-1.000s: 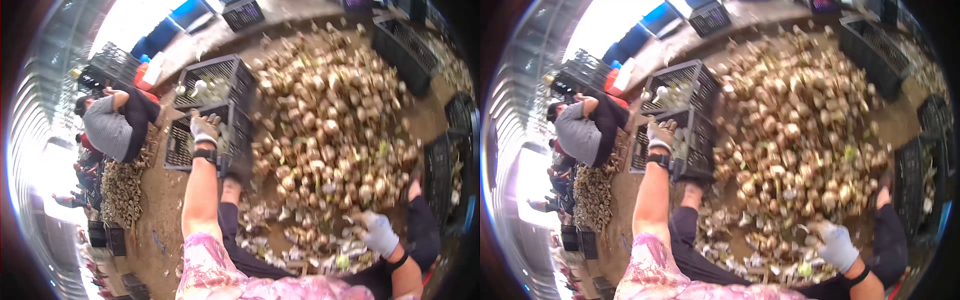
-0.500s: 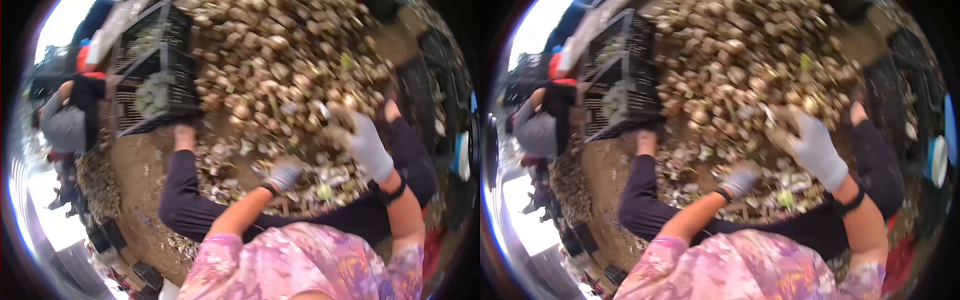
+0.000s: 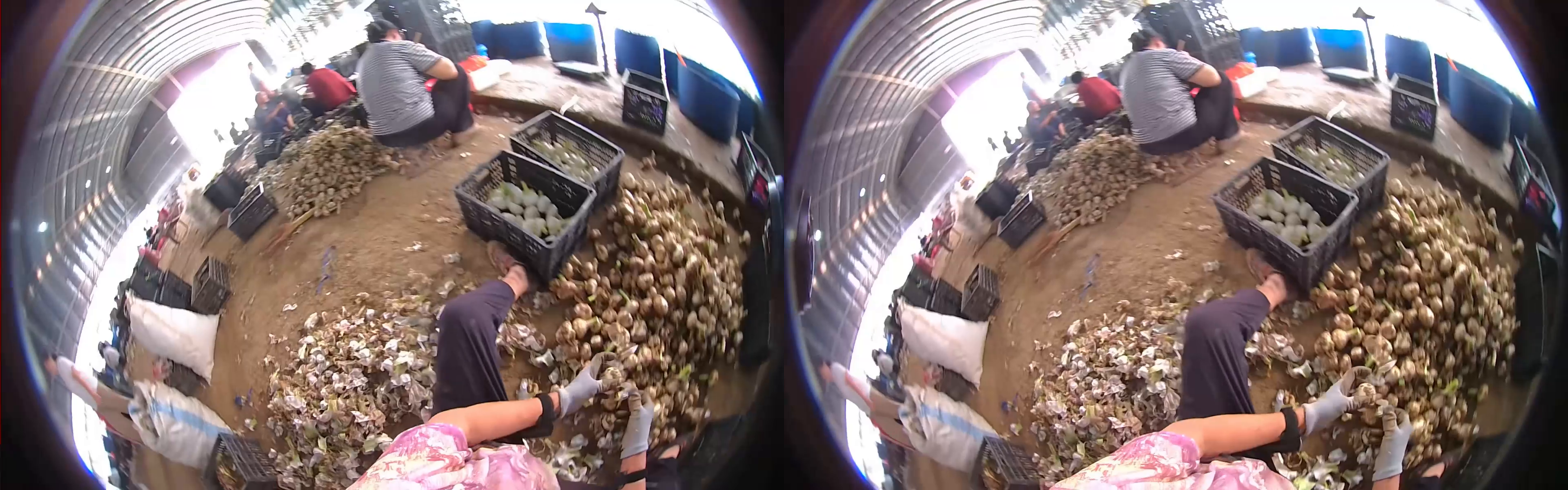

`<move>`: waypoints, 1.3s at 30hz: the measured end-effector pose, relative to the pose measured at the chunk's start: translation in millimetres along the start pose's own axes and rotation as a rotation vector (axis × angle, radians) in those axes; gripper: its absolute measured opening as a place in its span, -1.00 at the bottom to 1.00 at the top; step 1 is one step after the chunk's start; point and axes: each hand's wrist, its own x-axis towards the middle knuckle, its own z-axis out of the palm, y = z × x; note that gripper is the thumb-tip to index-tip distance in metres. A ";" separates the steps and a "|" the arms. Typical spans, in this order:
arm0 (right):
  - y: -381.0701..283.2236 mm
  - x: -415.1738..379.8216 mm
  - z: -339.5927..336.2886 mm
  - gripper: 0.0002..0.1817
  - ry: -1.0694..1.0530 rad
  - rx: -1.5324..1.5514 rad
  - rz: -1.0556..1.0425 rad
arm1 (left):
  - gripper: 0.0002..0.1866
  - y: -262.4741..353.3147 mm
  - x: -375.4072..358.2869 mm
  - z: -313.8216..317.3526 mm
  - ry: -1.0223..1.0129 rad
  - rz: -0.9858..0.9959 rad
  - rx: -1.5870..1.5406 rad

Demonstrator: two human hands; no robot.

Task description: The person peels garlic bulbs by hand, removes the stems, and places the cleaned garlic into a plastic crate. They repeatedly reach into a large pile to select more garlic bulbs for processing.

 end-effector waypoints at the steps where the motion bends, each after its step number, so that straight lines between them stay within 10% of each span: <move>1: -10.2 -4.6 11.5 -0.63 -0.083 0.121 0.055 | -0.47 44.1 -17.4 11.0 -0.071 -0.012 -0.237; 10: -6.4 -18.8 77.7 -0.72 -0.132 0.739 -0.070 | -0.40 75.0 -53.0 1.6 -0.118 0.104 0.105; 22: -29.7 -36.5 61.5 -0.77 0.025 0.046 -0.277 | -0.43 85.6 -71.4 12.0 -0.071 0.262 0.735; 39: -46.7 -61.6 43.3 -0.86 -0.144 0.365 -0.140 | -0.47 102.1 -78.8 27.7 -0.036 0.281 0.801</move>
